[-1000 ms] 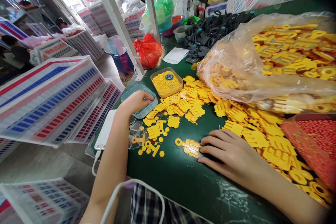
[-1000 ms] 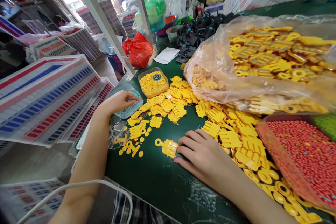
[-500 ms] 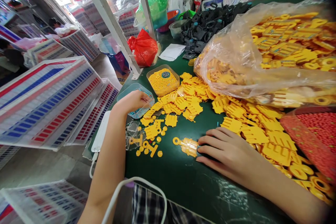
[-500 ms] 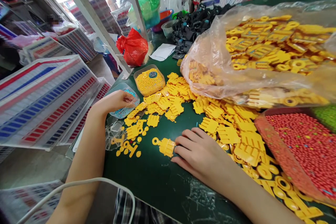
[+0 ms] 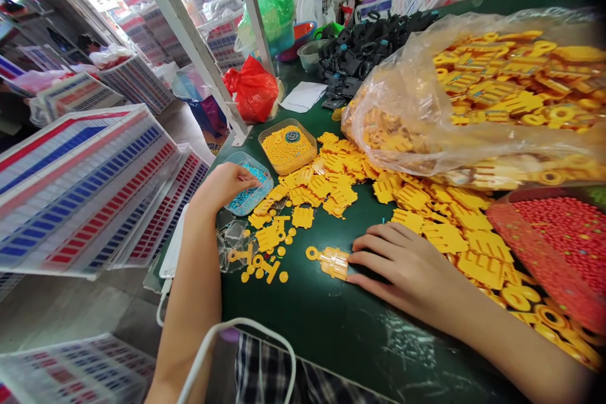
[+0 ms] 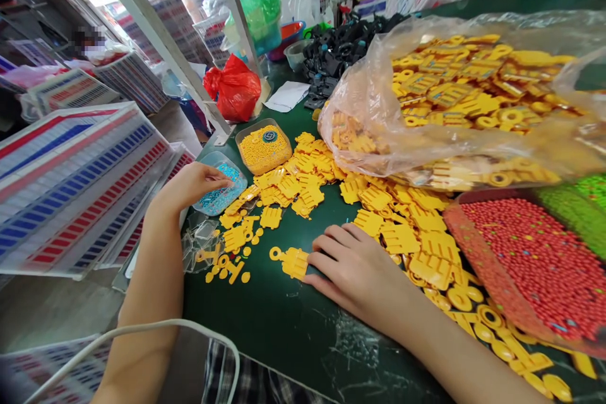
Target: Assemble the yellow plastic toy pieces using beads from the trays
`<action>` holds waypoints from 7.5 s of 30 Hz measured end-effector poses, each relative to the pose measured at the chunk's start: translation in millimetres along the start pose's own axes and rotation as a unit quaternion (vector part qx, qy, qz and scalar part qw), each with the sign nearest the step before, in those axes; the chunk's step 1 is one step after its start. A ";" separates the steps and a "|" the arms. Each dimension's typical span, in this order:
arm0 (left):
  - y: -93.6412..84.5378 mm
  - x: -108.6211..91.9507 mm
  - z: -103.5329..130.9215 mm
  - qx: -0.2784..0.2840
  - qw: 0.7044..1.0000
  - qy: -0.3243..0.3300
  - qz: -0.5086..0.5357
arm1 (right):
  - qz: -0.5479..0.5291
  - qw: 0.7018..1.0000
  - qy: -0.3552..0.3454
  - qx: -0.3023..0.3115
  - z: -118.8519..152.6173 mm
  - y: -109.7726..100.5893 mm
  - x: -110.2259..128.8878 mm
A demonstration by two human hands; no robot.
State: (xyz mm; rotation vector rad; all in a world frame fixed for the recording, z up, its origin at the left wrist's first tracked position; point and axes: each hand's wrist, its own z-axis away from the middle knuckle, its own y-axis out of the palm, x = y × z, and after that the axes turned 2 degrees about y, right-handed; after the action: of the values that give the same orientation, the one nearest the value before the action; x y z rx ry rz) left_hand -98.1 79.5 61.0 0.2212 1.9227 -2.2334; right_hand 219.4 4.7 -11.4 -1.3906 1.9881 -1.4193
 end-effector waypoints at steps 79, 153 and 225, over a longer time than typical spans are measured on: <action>57.3 -87.2 24.4 0.154 0.926 0.341 0.045 | -0.026 0.985 0.167 -0.016 0.9 12.4 0.7; 96.8 -84.4 65.8 -0.080 0.901 0.385 0.180 | 0.000 0.991 0.131 -0.010 4.8 5.2 0.1; 87.1 -99.8 57.3 -0.028 0.955 0.283 0.090 | 0.019 0.988 0.152 0.000 6.6 10.0 -0.5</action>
State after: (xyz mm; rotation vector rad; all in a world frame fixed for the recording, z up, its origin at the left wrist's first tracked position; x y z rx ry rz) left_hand 19.9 14.7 9.1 1.0839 2.1028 -2.1412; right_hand 219.3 1.9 -23.1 -1.1856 2.1832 -1.6983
